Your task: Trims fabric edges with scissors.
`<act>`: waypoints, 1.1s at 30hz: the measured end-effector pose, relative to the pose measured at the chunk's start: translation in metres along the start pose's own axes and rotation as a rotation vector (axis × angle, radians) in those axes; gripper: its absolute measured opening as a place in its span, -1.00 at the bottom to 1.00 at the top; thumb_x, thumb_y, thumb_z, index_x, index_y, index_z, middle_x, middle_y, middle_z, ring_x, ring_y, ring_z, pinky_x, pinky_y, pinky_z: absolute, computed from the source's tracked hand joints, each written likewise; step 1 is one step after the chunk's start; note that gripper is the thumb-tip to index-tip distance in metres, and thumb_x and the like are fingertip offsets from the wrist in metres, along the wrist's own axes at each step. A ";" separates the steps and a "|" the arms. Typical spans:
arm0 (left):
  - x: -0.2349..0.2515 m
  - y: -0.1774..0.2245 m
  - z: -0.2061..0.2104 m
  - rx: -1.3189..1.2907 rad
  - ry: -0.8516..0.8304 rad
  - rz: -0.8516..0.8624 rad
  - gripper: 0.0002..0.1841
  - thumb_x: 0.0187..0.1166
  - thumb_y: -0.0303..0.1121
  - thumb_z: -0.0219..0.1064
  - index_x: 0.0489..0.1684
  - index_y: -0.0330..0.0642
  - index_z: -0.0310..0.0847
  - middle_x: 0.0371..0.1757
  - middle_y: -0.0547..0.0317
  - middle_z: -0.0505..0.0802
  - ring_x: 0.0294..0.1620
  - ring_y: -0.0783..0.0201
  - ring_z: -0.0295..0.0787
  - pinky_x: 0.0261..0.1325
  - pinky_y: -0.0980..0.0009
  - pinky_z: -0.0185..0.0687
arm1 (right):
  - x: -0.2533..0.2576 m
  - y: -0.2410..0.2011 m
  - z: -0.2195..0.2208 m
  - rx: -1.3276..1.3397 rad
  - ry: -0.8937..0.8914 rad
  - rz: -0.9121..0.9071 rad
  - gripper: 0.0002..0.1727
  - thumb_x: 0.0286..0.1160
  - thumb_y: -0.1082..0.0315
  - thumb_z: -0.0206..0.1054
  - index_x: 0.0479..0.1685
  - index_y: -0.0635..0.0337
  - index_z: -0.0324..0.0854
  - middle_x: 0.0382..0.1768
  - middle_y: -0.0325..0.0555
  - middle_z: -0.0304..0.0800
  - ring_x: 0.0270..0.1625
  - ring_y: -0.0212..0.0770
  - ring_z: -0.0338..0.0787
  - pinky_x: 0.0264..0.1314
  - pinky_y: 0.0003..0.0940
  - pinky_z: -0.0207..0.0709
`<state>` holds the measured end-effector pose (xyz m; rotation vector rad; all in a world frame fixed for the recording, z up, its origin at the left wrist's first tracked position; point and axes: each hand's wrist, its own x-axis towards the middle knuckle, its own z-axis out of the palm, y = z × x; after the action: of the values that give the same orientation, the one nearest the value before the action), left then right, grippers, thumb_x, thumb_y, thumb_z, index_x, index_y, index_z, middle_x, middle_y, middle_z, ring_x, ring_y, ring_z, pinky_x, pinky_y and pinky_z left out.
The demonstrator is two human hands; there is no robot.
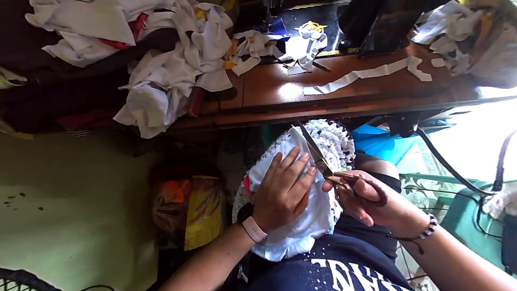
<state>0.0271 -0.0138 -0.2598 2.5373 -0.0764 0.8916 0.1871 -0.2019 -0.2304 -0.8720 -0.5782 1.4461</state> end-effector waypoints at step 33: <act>0.060 0.014 -0.007 -2.261 0.112 -0.496 -0.47 0.78 0.06 0.08 -0.34 -0.21 0.74 -0.60 0.20 0.78 -0.43 0.21 0.87 0.01 0.17 0.83 | 0.015 -0.091 -0.052 -1.191 0.627 -0.755 -0.79 0.58 0.31 0.36 -0.03 0.22 0.81 -0.16 -0.23 0.86 -0.14 -0.48 0.79 -0.02 -0.52 0.73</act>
<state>0.0681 -0.0182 -0.2128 0.3215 -0.2209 0.2042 0.2840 -0.1872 -0.1905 -1.6766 -1.1265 -0.0123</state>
